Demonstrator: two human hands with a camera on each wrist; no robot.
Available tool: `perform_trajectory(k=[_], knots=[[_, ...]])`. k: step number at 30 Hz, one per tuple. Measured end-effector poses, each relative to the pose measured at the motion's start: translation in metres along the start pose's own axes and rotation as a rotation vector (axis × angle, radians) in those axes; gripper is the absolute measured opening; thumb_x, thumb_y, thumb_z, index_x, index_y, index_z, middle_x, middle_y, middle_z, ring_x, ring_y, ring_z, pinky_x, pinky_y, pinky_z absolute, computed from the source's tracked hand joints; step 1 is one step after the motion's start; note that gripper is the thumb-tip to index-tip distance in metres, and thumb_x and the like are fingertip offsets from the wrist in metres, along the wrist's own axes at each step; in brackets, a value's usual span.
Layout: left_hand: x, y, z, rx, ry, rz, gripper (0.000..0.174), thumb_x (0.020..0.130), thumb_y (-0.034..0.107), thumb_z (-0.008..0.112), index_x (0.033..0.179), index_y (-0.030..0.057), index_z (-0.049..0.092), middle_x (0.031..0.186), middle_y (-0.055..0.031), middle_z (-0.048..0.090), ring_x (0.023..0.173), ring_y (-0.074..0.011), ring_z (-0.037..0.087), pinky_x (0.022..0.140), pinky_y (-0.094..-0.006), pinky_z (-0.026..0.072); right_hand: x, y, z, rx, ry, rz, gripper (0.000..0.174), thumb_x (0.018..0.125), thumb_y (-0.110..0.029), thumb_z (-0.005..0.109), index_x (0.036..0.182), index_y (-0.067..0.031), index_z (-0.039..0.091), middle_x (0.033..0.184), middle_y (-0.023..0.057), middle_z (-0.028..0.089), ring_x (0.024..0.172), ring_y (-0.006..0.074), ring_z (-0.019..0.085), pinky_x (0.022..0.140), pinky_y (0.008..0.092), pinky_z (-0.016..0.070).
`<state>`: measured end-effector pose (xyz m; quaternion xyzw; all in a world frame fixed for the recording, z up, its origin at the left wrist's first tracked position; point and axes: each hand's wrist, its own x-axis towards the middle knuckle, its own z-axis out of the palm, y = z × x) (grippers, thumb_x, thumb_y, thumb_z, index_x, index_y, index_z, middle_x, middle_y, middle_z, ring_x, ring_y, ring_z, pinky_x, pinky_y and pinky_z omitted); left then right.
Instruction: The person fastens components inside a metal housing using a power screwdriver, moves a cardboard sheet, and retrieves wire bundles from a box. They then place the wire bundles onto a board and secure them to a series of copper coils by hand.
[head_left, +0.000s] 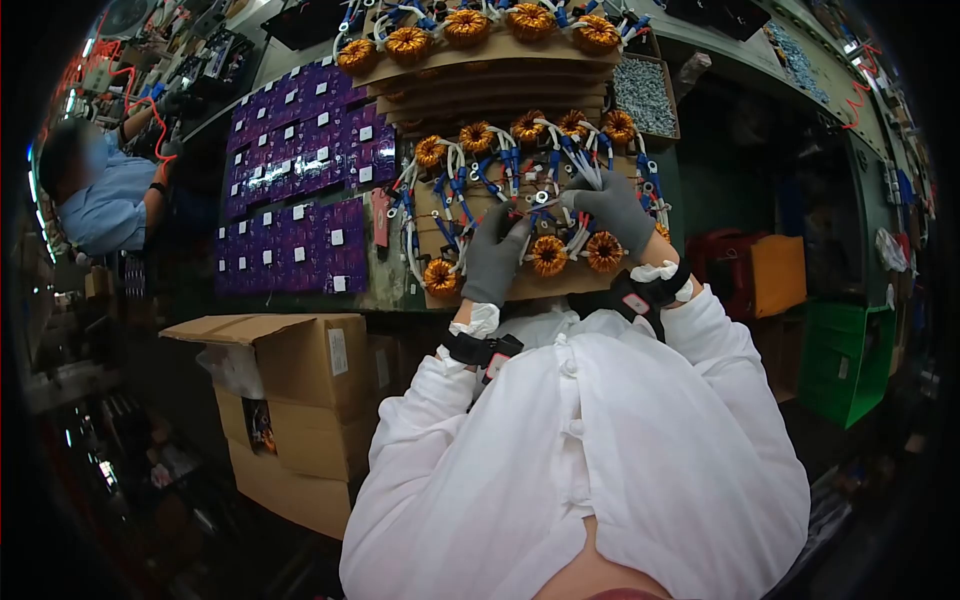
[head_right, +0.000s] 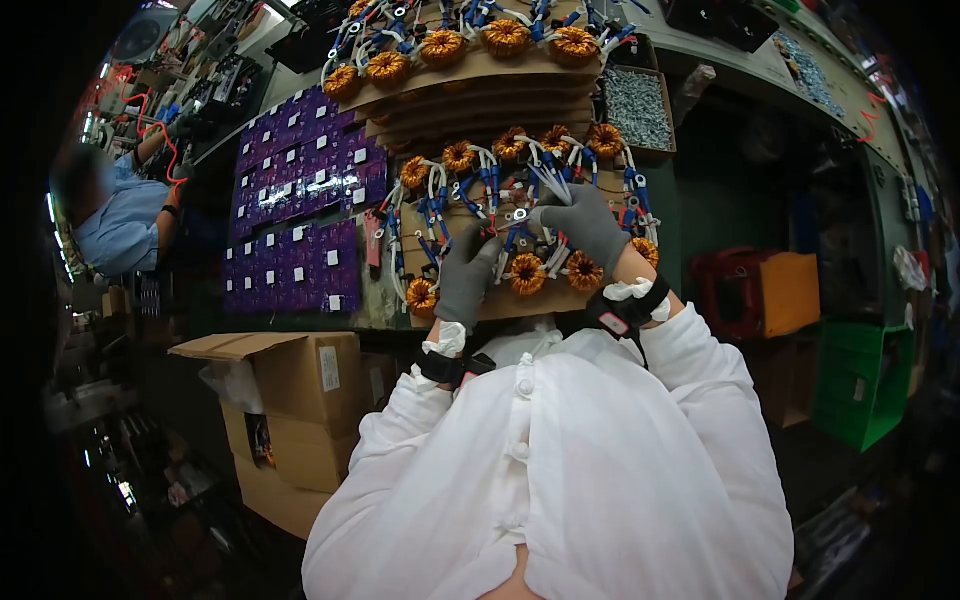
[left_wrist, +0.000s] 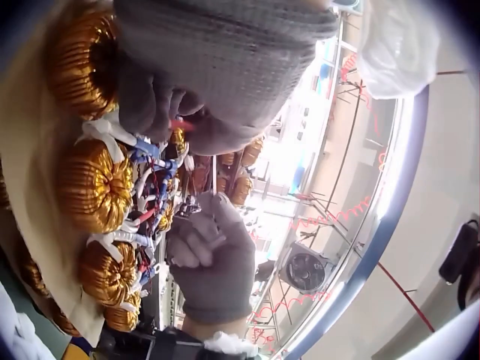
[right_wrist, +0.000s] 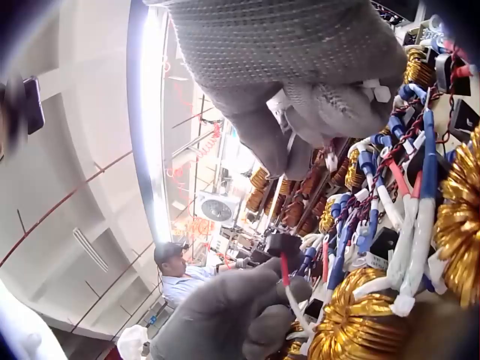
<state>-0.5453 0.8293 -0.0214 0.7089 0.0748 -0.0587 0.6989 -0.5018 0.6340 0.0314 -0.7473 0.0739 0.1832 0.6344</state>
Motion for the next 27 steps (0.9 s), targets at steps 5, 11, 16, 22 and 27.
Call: perform_trajectory(k=[5, 11, 16, 22, 27], knots=[[-0.007, -0.007, 0.005, 0.140, 0.090, -0.022, 0.039, 0.084, 0.022, 0.064, 0.117, 0.0015, 0.056, 0.091, -0.0060, 0.063, 0.072, -0.0089, 0.055, 0.063, -0.0229, 0.0456, -0.001, -0.008, 0.007, -0.110, -0.021, -0.112, 0.019, 0.071, -0.016, 0.067, 0.079, 0.0008, 0.064, 0.066, 0.0036, 0.061, 0.060, 0.0095, 0.055, 0.056, 0.0252, 0.0435], [-0.013, 0.007, 0.015, 0.178, 0.102, -0.066, 0.037, 0.082, 0.019, 0.067, 0.114, 0.0028, 0.059, 0.091, -0.0084, 0.066, 0.076, -0.0141, 0.060, 0.072, -0.0277, 0.0481, -0.002, -0.017, 0.014, -0.213, -0.026, -0.192, 0.021, 0.072, -0.020, 0.065, 0.079, -0.0005, 0.064, 0.064, 0.0058, 0.062, 0.060, 0.0101, 0.058, 0.057, 0.0258, 0.0461], [-0.010, -0.014, 0.014, 0.139, 0.081, 0.000, 0.042, 0.081, 0.020, 0.069, 0.119, 0.0043, 0.058, 0.096, -0.0064, 0.066, 0.079, -0.0107, 0.059, 0.072, -0.0241, 0.0473, -0.006, -0.024, 0.014, -0.355, -0.033, -0.181, 0.026, 0.071, -0.025, 0.065, 0.082, -0.0008, 0.064, 0.066, 0.0094, 0.064, 0.062, 0.0167, 0.063, 0.061, 0.0296, 0.0490], [-0.009, 0.001, 0.010, -0.038, 0.015, -0.091, 0.042, 0.083, 0.013, 0.067, 0.121, 0.0023, 0.055, 0.094, -0.0039, 0.064, 0.075, -0.0081, 0.058, 0.063, -0.0195, 0.0467, -0.010, -0.020, 0.015, -0.328, 0.017, -0.221, 0.026, 0.071, -0.026, 0.065, 0.082, -0.0017, 0.064, 0.067, 0.0103, 0.065, 0.062, 0.0196, 0.064, 0.062, 0.0306, 0.0491], [-0.001, 0.003, 0.005, 0.093, -0.082, -0.236, 0.047, 0.080, 0.015, 0.069, 0.123, 0.0020, 0.054, 0.098, -0.0070, 0.065, 0.076, -0.0098, 0.060, 0.063, -0.0206, 0.0473, -0.013, -0.023, 0.013, -0.407, 0.033, -0.235, 0.027, 0.070, -0.026, 0.065, 0.082, -0.0017, 0.064, 0.068, 0.0103, 0.065, 0.063, 0.0190, 0.064, 0.061, 0.0300, 0.0491]])
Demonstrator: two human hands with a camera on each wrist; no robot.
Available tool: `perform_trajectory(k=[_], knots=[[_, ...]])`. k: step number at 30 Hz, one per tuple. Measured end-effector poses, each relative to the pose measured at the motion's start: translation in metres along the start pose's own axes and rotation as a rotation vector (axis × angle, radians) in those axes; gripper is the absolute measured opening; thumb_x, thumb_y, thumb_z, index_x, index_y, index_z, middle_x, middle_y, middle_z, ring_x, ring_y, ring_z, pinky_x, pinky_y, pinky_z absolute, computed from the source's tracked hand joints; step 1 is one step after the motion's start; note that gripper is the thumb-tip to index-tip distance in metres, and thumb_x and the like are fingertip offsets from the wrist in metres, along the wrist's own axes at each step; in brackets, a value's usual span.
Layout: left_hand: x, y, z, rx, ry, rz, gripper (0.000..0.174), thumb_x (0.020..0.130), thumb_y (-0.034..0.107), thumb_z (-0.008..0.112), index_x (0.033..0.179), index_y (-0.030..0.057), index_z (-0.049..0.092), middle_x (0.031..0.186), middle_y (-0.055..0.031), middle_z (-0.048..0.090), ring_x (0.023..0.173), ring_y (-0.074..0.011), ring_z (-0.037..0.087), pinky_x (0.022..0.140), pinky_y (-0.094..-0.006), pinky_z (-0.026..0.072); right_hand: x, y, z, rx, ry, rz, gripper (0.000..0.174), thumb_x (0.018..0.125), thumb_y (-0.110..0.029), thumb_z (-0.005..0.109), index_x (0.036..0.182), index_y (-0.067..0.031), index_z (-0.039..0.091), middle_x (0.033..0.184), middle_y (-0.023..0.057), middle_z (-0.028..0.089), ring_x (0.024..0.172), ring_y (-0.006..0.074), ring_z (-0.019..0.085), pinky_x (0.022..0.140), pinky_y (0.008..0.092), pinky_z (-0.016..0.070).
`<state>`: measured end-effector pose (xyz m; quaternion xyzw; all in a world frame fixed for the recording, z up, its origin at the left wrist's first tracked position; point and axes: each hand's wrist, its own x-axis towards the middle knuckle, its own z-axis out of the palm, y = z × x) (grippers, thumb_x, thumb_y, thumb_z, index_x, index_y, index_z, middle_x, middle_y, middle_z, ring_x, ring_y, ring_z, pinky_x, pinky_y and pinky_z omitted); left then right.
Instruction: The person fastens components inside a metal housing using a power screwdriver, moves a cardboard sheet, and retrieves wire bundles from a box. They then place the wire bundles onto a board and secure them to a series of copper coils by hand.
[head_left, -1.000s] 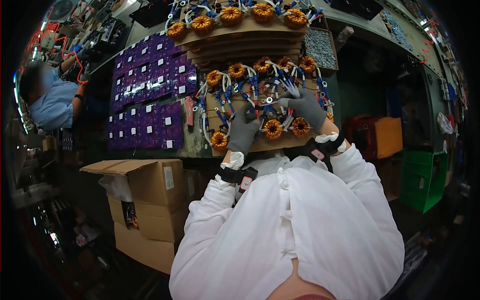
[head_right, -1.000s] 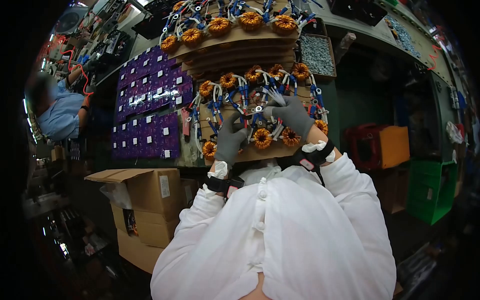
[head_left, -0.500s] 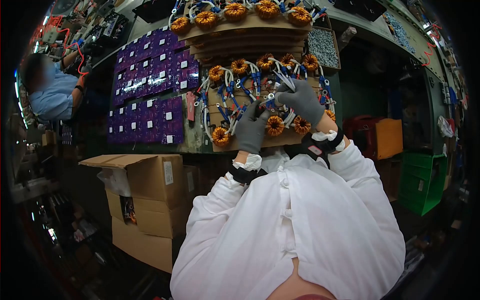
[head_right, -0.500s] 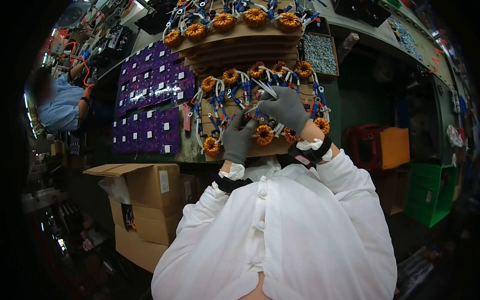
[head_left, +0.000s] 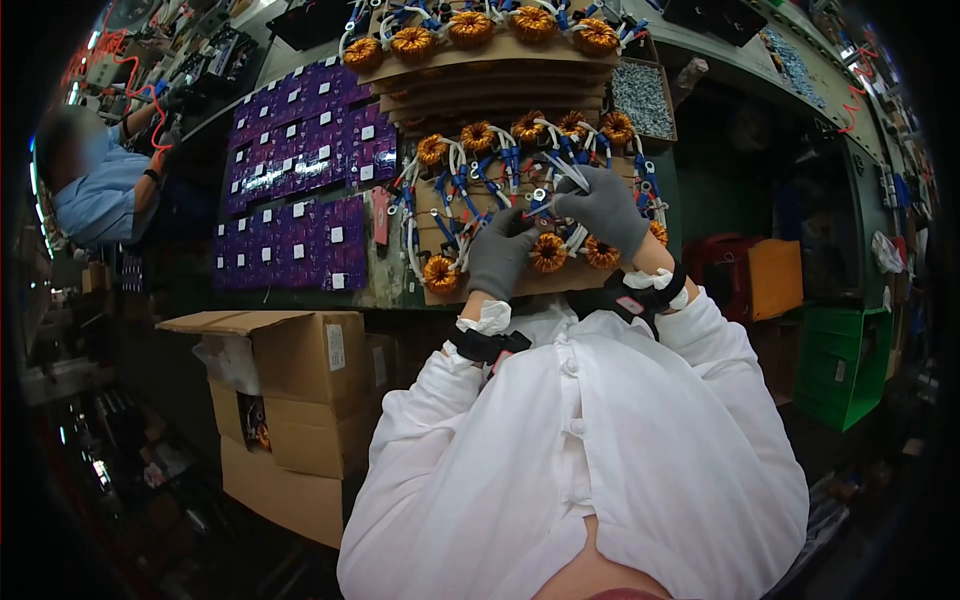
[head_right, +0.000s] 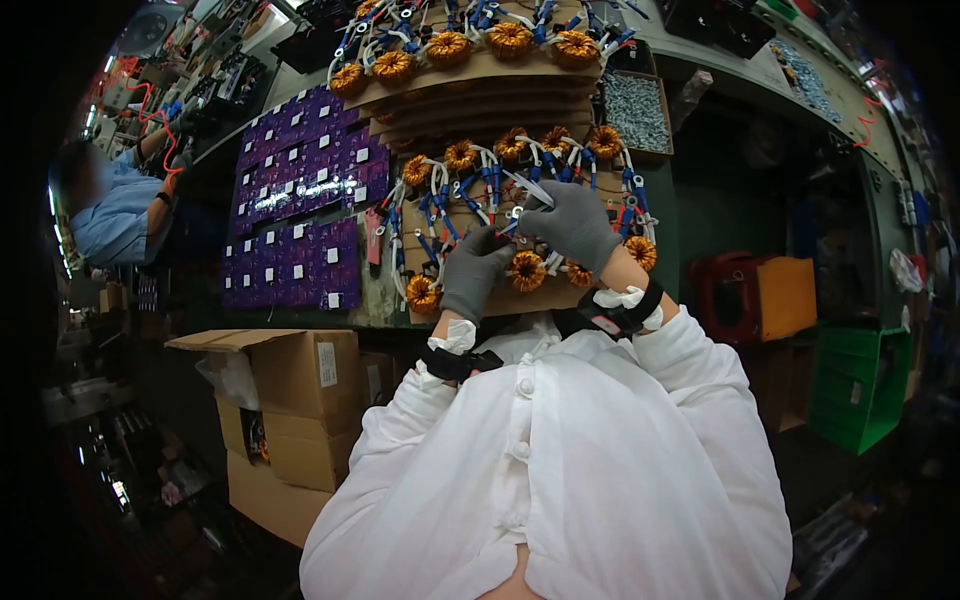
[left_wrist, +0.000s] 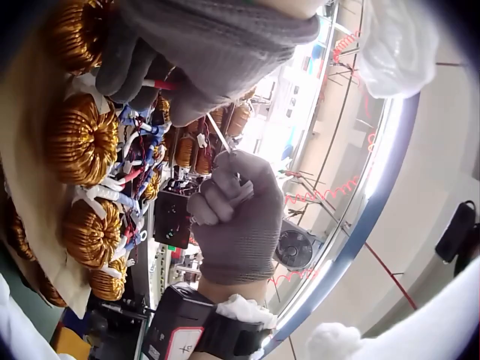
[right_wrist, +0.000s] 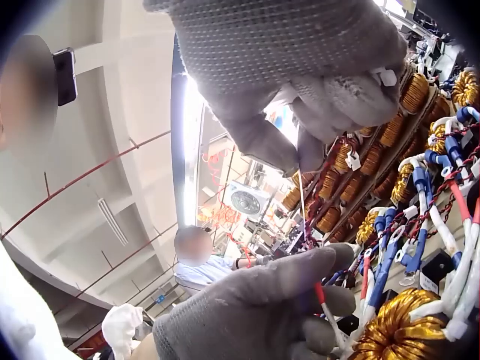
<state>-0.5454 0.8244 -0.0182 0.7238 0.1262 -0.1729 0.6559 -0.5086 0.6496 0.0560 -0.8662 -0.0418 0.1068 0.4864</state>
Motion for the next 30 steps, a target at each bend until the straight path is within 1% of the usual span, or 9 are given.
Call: perform_trajectory(k=[4, 6, 10, 13, 15, 22, 25, 27, 30], knots=[[0.001, -0.015, 0.001, 0.362, 0.024, 0.110, 0.048, 0.080, 0.020, 0.069, 0.121, 0.0004, 0.054, 0.099, -0.0082, 0.065, 0.076, -0.0114, 0.061, 0.066, -0.0224, 0.0480, -0.003, -0.001, 0.001, 0.012, 0.003, 0.015, 0.027, 0.070, -0.025, 0.065, 0.082, -0.0016, 0.064, 0.068, 0.0099, 0.065, 0.063, 0.0186, 0.064, 0.061, 0.0297, 0.0491], [-0.011, 0.008, 0.003, 0.390, 0.116, 0.232, 0.045, 0.077, 0.036, 0.068, 0.110, 0.0051, 0.061, 0.091, -0.0102, 0.067, 0.082, -0.0198, 0.063, 0.075, -0.0296, 0.0481, -0.006, -0.003, 0.000, 0.042, 0.009, 0.032, 0.026, 0.070, -0.025, 0.065, 0.082, -0.0016, 0.064, 0.068, 0.0097, 0.065, 0.063, 0.0186, 0.064, 0.061, 0.0298, 0.0491], [-0.003, -0.006, -0.002, 0.096, 0.058, 0.095, 0.044, 0.077, 0.033, 0.069, 0.111, 0.0056, 0.061, 0.094, -0.0095, 0.066, 0.083, -0.0188, 0.063, 0.075, -0.0289, 0.0479, -0.007, -0.006, -0.003, 0.040, 0.012, 0.041, 0.025, 0.071, -0.024, 0.065, 0.082, -0.0018, 0.064, 0.068, 0.0095, 0.065, 0.062, 0.0186, 0.064, 0.061, 0.0297, 0.0494], [-0.006, -0.010, -0.003, 0.005, 0.024, -0.010, 0.044, 0.080, 0.021, 0.068, 0.117, 0.0003, 0.057, 0.101, -0.0086, 0.064, 0.084, -0.0112, 0.059, 0.071, -0.0235, 0.0478, -0.004, -0.001, -0.001, -0.028, -0.018, 0.041, 0.025, 0.071, -0.023, 0.065, 0.084, -0.0020, 0.064, 0.069, 0.0098, 0.065, 0.064, 0.0191, 0.064, 0.062, 0.0300, 0.0494], [-0.012, -0.001, 0.004, 0.182, 0.141, 0.259, 0.042, 0.082, 0.022, 0.067, 0.117, 0.0016, 0.057, 0.096, -0.0067, 0.064, 0.080, -0.0104, 0.059, 0.071, -0.0233, 0.0476, -0.004, 0.000, 0.001, -0.059, -0.001, 0.020, 0.026, 0.071, -0.024, 0.065, 0.084, -0.0019, 0.064, 0.070, 0.0104, 0.065, 0.064, 0.0203, 0.065, 0.062, 0.0307, 0.0495], [-0.011, -0.006, 0.010, 0.116, 0.169, 0.240, 0.041, 0.080, 0.027, 0.068, 0.114, 0.0061, 0.060, 0.093, -0.0084, 0.065, 0.078, -0.0162, 0.062, 0.071, -0.0286, 0.0483, -0.002, -0.010, 0.003, -0.118, -0.016, -0.002, 0.030, 0.070, -0.030, 0.065, 0.086, -0.0051, 0.065, 0.071, 0.0116, 0.064, 0.066, 0.0267, 0.064, 0.064, 0.0356, 0.0495], [-0.013, -0.012, 0.009, 0.266, 0.200, 0.272, 0.042, 0.079, 0.026, 0.069, 0.115, 0.0061, 0.060, 0.092, -0.0095, 0.065, 0.078, -0.0173, 0.063, 0.071, -0.0302, 0.0487, -0.002, -0.014, 0.002, -0.207, -0.031, 0.015, 0.028, 0.069, -0.030, 0.064, 0.085, -0.0064, 0.064, 0.072, 0.0119, 0.064, 0.068, 0.0281, 0.064, 0.065, 0.0371, 0.0490], [-0.014, -0.011, 0.008, 0.266, 0.172, 0.248, 0.041, 0.081, 0.022, 0.068, 0.117, 0.0026, 0.058, 0.095, -0.0052, 0.065, 0.077, -0.0087, 0.058, 0.069, -0.0236, 0.0477, 0.000, -0.010, 0.004, -0.256, -0.037, 0.010, 0.029, 0.069, -0.031, 0.063, 0.084, -0.0060, 0.064, 0.072, 0.0126, 0.064, 0.069, 0.0289, 0.063, 0.066, 0.0377, 0.0488], [-0.008, -0.017, 0.008, 0.226, 0.185, 0.233, 0.042, 0.081, 0.020, 0.068, 0.117, 0.0023, 0.058, 0.092, -0.0048, 0.066, 0.075, -0.0081, 0.057, 0.068, -0.0230, 0.0474, 0.001, -0.002, 0.008, -0.277, -0.049, 0.023, 0.030, 0.068, -0.032, 0.062, 0.082, -0.0055, 0.063, 0.073, 0.0137, 0.063, 0.071, 0.0304, 0.063, 0.068, 0.0388, 0.0481]])
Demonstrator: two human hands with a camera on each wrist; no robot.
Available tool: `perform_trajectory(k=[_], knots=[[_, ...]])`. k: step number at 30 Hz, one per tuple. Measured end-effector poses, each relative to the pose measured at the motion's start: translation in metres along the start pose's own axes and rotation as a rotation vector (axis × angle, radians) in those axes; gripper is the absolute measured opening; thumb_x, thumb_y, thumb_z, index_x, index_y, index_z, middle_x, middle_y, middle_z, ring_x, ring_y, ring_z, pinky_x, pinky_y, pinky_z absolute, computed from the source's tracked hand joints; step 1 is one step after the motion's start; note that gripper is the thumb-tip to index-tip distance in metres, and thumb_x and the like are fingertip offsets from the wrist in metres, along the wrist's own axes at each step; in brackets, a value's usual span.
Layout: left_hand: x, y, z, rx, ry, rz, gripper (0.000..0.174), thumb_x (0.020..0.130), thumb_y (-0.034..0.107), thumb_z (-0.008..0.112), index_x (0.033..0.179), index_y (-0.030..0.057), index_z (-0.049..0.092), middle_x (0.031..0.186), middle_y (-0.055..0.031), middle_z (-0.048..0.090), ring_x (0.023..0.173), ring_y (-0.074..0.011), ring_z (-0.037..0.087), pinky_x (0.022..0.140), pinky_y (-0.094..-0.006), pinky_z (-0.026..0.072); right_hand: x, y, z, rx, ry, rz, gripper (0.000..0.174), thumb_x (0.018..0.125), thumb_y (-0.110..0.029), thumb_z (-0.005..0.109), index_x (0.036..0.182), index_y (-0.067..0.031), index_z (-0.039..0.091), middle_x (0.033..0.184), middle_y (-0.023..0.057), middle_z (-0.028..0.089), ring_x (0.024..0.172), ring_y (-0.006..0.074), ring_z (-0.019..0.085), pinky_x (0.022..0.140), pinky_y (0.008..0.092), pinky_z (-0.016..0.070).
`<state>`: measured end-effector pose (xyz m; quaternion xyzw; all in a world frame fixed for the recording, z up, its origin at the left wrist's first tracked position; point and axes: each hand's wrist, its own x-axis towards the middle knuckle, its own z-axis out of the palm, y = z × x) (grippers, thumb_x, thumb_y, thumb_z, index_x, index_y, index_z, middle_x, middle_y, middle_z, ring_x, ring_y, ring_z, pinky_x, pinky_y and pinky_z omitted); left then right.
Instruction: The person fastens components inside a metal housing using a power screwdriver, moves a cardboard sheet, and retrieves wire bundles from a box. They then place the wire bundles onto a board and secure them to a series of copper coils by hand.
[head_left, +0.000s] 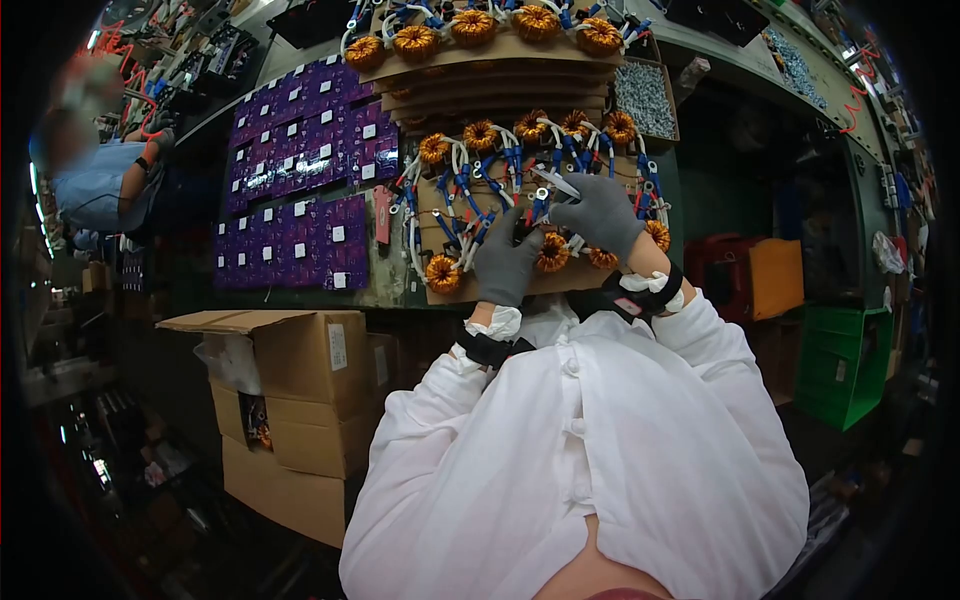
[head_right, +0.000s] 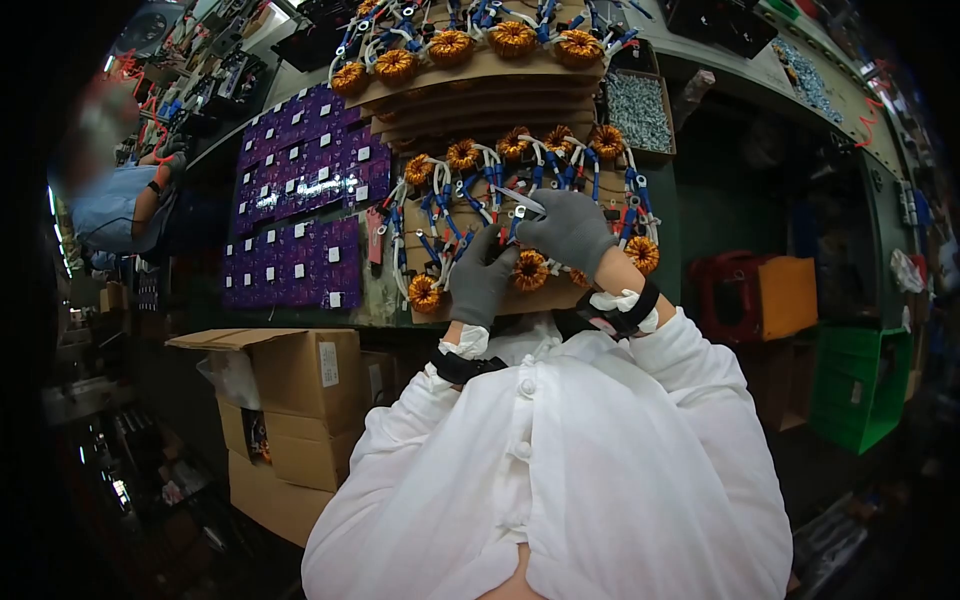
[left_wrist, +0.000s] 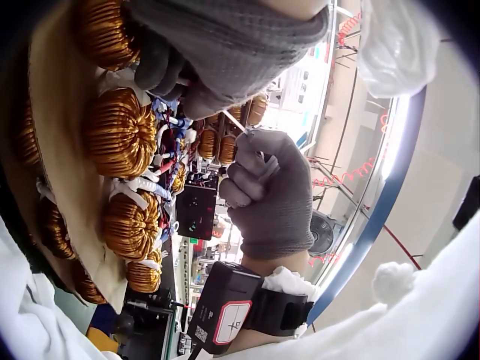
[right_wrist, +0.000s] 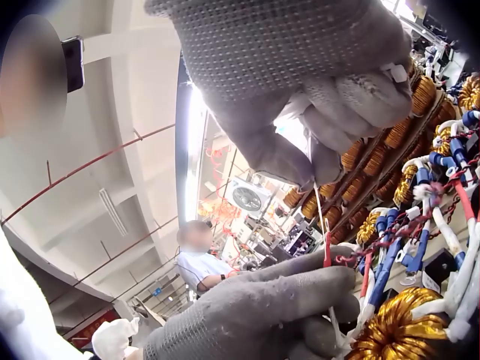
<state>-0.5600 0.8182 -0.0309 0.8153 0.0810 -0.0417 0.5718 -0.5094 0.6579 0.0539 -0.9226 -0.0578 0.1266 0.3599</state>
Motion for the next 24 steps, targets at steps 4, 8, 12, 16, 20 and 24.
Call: perform_trajectory(k=[4, 8, 12, 16, 20, 24], knots=[[0.000, -0.003, 0.001, 0.007, 0.034, 0.022, 0.043, 0.081, 0.020, 0.069, 0.118, 0.0015, 0.057, 0.091, -0.0049, 0.066, 0.075, -0.0074, 0.057, 0.066, -0.0225, 0.0473, 0.004, -0.001, 0.002, 0.083, -0.055, 0.050, 0.032, 0.068, -0.032, 0.063, 0.083, -0.0037, 0.063, 0.073, 0.0150, 0.063, 0.071, 0.0317, 0.062, 0.069, 0.0398, 0.0476], [-0.001, 0.004, -0.001, -0.030, 0.009, -0.011, 0.044, 0.081, 0.020, 0.069, 0.117, 0.0001, 0.057, 0.091, -0.0064, 0.066, 0.075, -0.0075, 0.058, 0.067, -0.0225, 0.0475, 0.007, 0.002, 0.007, 0.101, -0.075, 0.011, 0.034, 0.068, -0.032, 0.063, 0.086, -0.0028, 0.064, 0.072, 0.0155, 0.063, 0.070, 0.0318, 0.062, 0.068, 0.0393, 0.0474], [-0.001, 0.001, -0.002, -0.123, 0.020, 0.005, 0.044, 0.081, 0.021, 0.069, 0.118, 0.0008, 0.057, 0.092, -0.0070, 0.067, 0.075, -0.0077, 0.058, 0.069, -0.0224, 0.0475, 0.016, 0.007, 0.004, 0.222, -0.093, 0.036, 0.035, 0.069, -0.031, 0.064, 0.088, -0.0021, 0.064, 0.073, 0.0160, 0.063, 0.069, 0.0309, 0.062, 0.068, 0.0377, 0.0474], [0.000, 0.007, -0.002, -0.076, -0.006, -0.026, 0.044, 0.081, 0.022, 0.069, 0.120, 0.0025, 0.057, 0.097, -0.0062, 0.066, 0.078, -0.0075, 0.059, 0.070, -0.0228, 0.0478, 0.021, 0.009, 0.007, 0.240, -0.228, 0.092, 0.033, 0.071, -0.031, 0.064, 0.089, -0.0039, 0.064, 0.077, 0.0158, 0.065, 0.072, 0.0311, 0.063, 0.070, 0.0381, 0.0482], [0.000, 0.012, -0.008, 0.093, 0.027, 0.076, 0.042, 0.081, 0.021, 0.067, 0.118, 0.0033, 0.058, 0.096, -0.0093, 0.067, 0.078, -0.0141, 0.063, 0.072, -0.0268, 0.0491, 0.012, -0.001, 0.027, 0.098, -0.179, -0.043, 0.029, 0.073, -0.030, 0.063, 0.088, -0.0058, 0.065, 0.080, 0.0153, 0.065, 0.076, 0.0314, 0.063, 0.071, 0.0386, 0.0484], [0.006, 0.001, -0.015, 0.222, 0.058, 0.203, 0.034, 0.080, 0.019, 0.065, 0.110, 0.0035, 0.061, 0.089, -0.0126, 0.067, 0.077, -0.0207, 0.064, 0.071, -0.0302, 0.0491, 0.009, 0.002, 0.027, -0.057, -0.104, -0.093, 0.029, 0.077, -0.030, 0.064, 0.093, -0.0066, 0.063, 0.087, 0.0154, 0.065, 0.084, 0.0322, 0.062, 0.074, 0.0399, 0.0475]])
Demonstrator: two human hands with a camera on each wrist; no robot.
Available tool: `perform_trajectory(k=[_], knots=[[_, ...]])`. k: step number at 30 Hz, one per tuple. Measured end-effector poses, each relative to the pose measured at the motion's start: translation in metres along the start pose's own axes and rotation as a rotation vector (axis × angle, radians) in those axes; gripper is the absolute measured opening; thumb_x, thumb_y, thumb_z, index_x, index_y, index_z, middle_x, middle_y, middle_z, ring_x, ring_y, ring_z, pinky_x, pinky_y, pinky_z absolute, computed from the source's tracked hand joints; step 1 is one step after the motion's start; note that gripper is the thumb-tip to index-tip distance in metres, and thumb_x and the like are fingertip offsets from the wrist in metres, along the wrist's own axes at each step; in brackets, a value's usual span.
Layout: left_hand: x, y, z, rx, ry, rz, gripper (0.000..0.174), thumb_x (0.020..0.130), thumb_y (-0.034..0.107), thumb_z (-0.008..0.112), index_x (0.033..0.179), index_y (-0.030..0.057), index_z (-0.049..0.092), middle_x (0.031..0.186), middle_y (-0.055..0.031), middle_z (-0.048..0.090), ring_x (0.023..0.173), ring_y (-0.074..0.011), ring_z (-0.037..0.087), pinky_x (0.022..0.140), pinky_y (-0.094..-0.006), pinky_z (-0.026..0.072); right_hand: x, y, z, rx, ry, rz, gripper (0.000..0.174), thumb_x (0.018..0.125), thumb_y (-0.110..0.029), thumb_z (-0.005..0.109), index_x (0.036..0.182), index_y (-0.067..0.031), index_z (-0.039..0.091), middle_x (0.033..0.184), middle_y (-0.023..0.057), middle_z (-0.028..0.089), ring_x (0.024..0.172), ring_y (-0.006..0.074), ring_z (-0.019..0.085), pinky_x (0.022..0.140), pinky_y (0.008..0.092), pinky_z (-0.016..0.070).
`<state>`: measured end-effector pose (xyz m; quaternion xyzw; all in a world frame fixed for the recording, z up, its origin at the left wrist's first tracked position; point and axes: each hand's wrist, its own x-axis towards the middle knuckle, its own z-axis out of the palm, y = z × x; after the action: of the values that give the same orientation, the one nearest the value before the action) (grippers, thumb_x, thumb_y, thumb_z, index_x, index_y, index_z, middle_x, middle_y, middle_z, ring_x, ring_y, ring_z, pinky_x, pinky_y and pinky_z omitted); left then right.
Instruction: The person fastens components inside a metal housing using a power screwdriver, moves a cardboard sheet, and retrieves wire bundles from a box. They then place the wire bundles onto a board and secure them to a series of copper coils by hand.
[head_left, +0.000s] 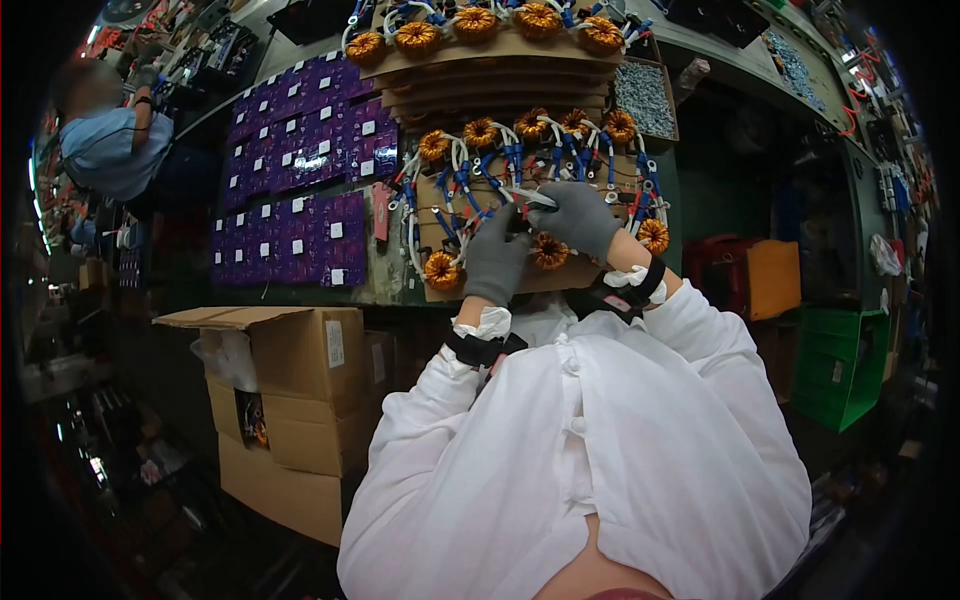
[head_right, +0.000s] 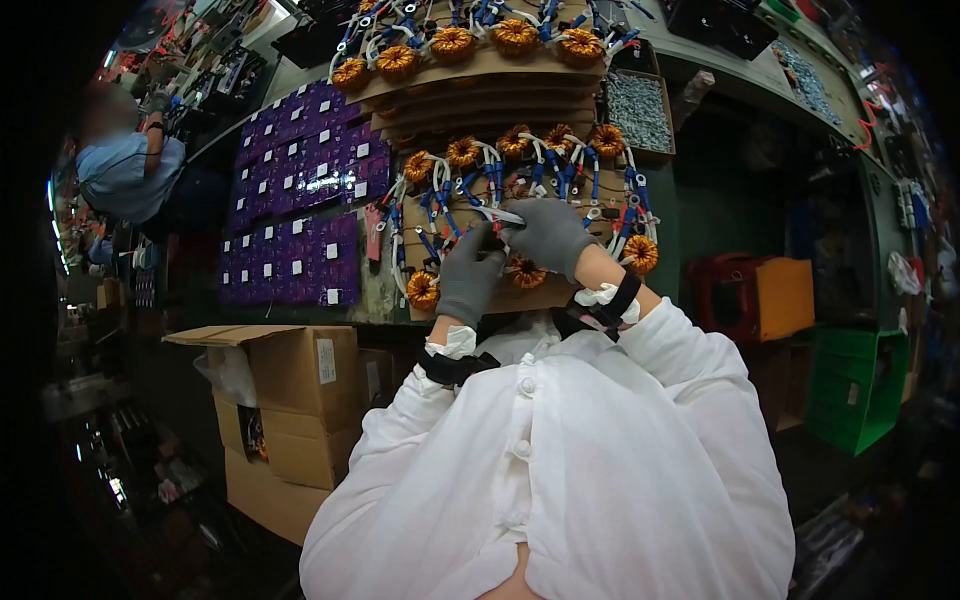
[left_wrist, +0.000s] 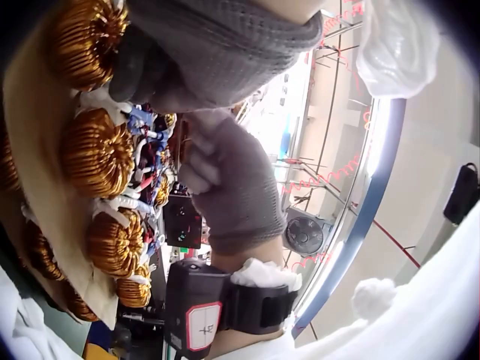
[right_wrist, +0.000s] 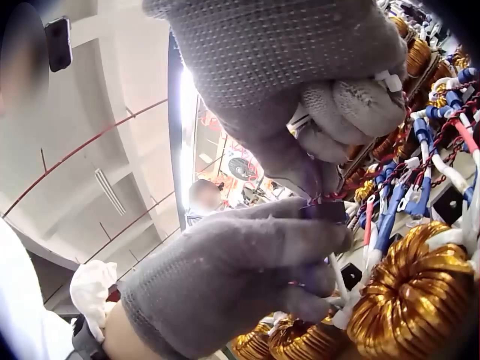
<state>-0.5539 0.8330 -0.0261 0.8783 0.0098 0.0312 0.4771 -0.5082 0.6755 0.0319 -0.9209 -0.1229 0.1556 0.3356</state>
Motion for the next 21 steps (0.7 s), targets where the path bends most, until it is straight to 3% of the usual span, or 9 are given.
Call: perform_trajectory(k=[1, 3, 7, 10, 12, 16, 18, 19, 21], knots=[[0.003, -0.003, -0.003, -0.001, 0.001, 0.000, 0.034, 0.080, 0.019, 0.065, 0.110, 0.0035, 0.061, 0.089, -0.0126, 0.067, 0.077, -0.0207, 0.064, 0.071, -0.0302, 0.0491, -0.001, 0.003, -0.001, 0.043, -0.028, 0.004, 0.029, 0.078, -0.031, 0.064, 0.095, -0.0067, 0.062, 0.087, 0.0154, 0.064, 0.084, 0.0324, 0.062, 0.074, 0.0402, 0.0473], [0.011, 0.018, -0.020, 0.058, -0.290, -0.353, 0.028, 0.080, 0.020, 0.064, 0.104, 0.0048, 0.063, 0.086, -0.0115, 0.067, 0.078, -0.0203, 0.064, 0.069, -0.0303, 0.0483, -0.003, 0.001, -0.001, 0.085, -0.058, 0.005, 0.030, 0.079, -0.031, 0.064, 0.097, -0.0067, 0.061, 0.088, 0.0154, 0.064, 0.085, 0.0326, 0.062, 0.075, 0.0404, 0.0472], [0.014, 0.024, -0.024, 0.374, -0.308, -0.260, 0.025, 0.081, 0.023, 0.063, 0.099, 0.0053, 0.064, 0.083, -0.0118, 0.067, 0.077, -0.0193, 0.064, 0.067, -0.0299, 0.0477, -0.005, -0.006, 0.005, 0.044, -0.025, 0.061, 0.034, 0.080, -0.033, 0.065, 0.102, -0.0074, 0.061, 0.089, 0.0152, 0.064, 0.085, 0.0324, 0.062, 0.074, 0.0392, 0.0473], [0.005, 0.023, -0.028, 0.148, -0.307, -0.276, 0.026, 0.083, 0.027, 0.061, 0.095, 0.0052, 0.065, 0.079, -0.0087, 0.066, 0.073, -0.0174, 0.063, 0.065, -0.0301, 0.0470, -0.001, 0.010, 0.021, 0.235, 0.019, 0.066, 0.037, 0.080, -0.034, 0.066, 0.105, -0.0061, 0.060, 0.087, 0.0139, 0.065, 0.082, 0.0282, 0.063, 0.072, 0.0367, 0.0473], [-0.004, 0.025, -0.032, -0.436, -0.364, -0.359, 0.025, 0.084, 0.029, 0.058, 0.090, 0.0052, 0.064, 0.076, -0.0043, 0.064, 0.070, -0.0142, 0.060, 0.062, -0.0283, 0.0450, 0.003, 0.019, 0.026, 0.401, 0.037, 0.055, 0.039, 0.079, -0.033, 0.066, 0.106, -0.0046, 0.060, 0.087, 0.0131, 0.065, 0.081, 0.0249, 0.063, 0.072, 0.0352, 0.0472], [0.001, 0.022, -0.031, -0.575, -0.348, -0.353, 0.021, 0.084, 0.025, 0.059, 0.089, 0.0050, 0.064, 0.077, -0.0011, 0.061, 0.070, -0.0110, 0.058, 0.061, -0.0248, 0.0439, 0.007, 0.020, 0.022, 0.650, 0.004, 0.115, 0.033, 0.079, -0.027, 0.068, 0.097, 0.0002, 0.063, 0.080, 0.0083, 0.064, 0.073, 0.0157, 0.059, 0.066, 0.0302, 0.0453], [0.005, 0.019, -0.035, -0.790, -0.302, -0.582, 0.016, 0.083, 0.017, 0.059, 0.092, 0.0036, 0.063, 0.081, -0.0025, 0.062, 0.073, -0.0092, 0.058, 0.061, -0.0248, 0.0458, 0.005, 0.015, 0.013, 0.773, -0.039, 0.221, 0.030, 0.079, -0.025, 0.068, 0.093, 0.0009, 0.064, 0.078, 0.0068, 0.064, 0.071, 0.0138, 0.057, 0.065, 0.0286, 0.0445], [0.002, 0.014, -0.030, -0.792, -0.301, -0.583, 0.016, 0.083, 0.017, 0.059, 0.092, 0.0036, 0.063, 0.081, -0.0025, 0.062, 0.073, -0.0092, 0.058, 0.061, -0.0248, 0.0458, 0.004, 0.012, 0.008, 0.728, -0.062, 0.225, 0.027, 0.080, -0.025, 0.068, 0.091, 0.0000, 0.065, 0.075, 0.0049, 0.063, 0.068, 0.0127, 0.056, 0.062, 0.0274, 0.0435], [-0.002, 0.009, -0.019, -0.693, -0.174, -0.188, 0.017, 0.082, 0.014, 0.063, 0.095, 0.0032, 0.063, 0.082, -0.0032, 0.064, 0.070, -0.0091, 0.058, 0.059, -0.0253, 0.0476, 0.006, 0.014, 0.006, 0.684, -0.081, 0.226, 0.026, 0.080, -0.025, 0.067, 0.089, -0.0010, 0.065, 0.073, 0.0031, 0.062, 0.065, 0.0117, 0.054, 0.059, 0.0262, 0.0425]])
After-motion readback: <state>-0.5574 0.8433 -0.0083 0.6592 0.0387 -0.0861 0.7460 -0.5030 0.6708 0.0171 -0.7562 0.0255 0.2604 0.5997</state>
